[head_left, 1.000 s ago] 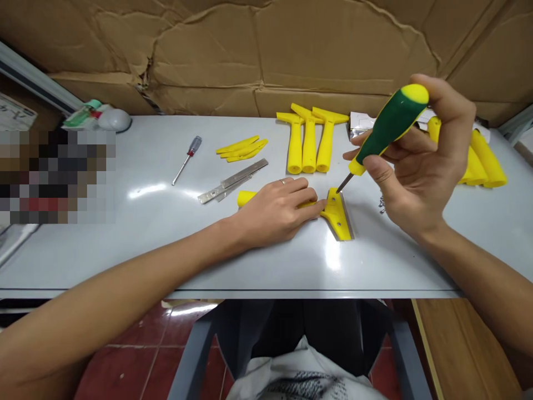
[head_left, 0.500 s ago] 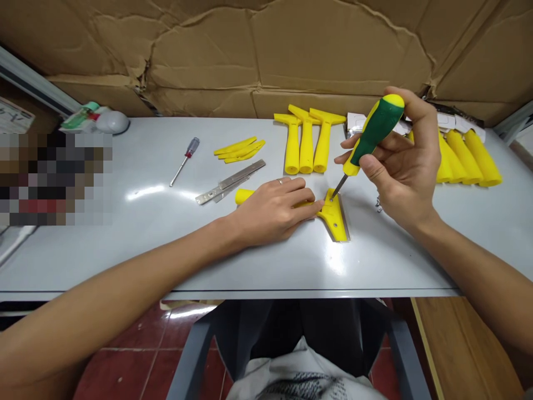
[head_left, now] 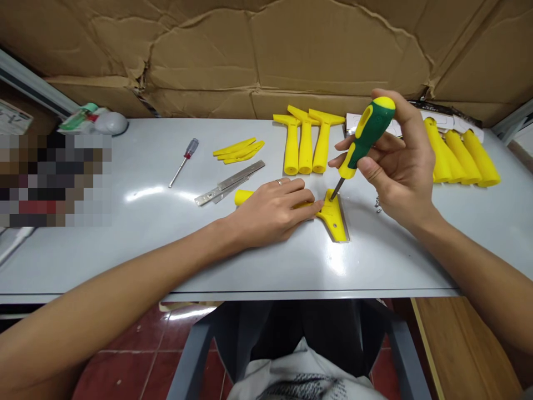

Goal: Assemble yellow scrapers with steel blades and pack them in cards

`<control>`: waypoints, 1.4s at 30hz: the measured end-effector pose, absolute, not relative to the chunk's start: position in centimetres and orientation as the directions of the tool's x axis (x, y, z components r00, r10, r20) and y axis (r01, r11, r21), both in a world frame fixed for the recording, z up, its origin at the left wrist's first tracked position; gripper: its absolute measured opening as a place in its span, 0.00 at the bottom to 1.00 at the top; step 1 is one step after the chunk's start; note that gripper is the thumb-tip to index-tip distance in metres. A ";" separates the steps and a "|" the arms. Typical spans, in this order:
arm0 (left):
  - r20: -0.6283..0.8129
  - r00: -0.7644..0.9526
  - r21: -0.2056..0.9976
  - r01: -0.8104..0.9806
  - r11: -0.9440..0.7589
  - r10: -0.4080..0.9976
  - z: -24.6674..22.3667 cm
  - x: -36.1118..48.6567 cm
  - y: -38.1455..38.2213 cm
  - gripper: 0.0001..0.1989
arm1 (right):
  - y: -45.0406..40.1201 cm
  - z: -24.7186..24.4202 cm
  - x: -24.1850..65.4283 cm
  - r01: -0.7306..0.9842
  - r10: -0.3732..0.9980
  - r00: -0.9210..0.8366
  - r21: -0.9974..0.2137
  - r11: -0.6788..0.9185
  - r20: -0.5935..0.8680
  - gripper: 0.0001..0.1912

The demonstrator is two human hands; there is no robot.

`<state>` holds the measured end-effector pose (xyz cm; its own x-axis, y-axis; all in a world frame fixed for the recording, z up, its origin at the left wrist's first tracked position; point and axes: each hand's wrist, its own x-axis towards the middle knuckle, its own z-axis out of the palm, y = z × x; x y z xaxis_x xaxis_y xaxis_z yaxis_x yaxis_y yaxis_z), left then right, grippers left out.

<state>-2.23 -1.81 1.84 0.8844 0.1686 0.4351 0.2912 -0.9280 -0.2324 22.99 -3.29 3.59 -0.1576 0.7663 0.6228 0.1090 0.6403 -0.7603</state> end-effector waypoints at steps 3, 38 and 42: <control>0.440 0.883 -0.231 0.288 -0.929 0.164 1.8 -2.2 -1.8 0.11 | -3.3 3.7 23.0 0.085 0.758 -0.164 -0.757 0.648 0.631 0.33; 0.431 0.880 -0.182 0.300 -0.936 0.199 1.7 -2.1 -1.8 0.11 | -3.6 4.2 23.4 0.149 0.747 -0.251 -0.738 0.658 0.615 0.37; 0.455 0.865 -0.194 0.326 -0.925 0.209 1.6 -1.8 -2.4 0.11 | -4.4 4.0 22.5 0.224 0.748 -0.157 -0.714 0.663 0.645 0.31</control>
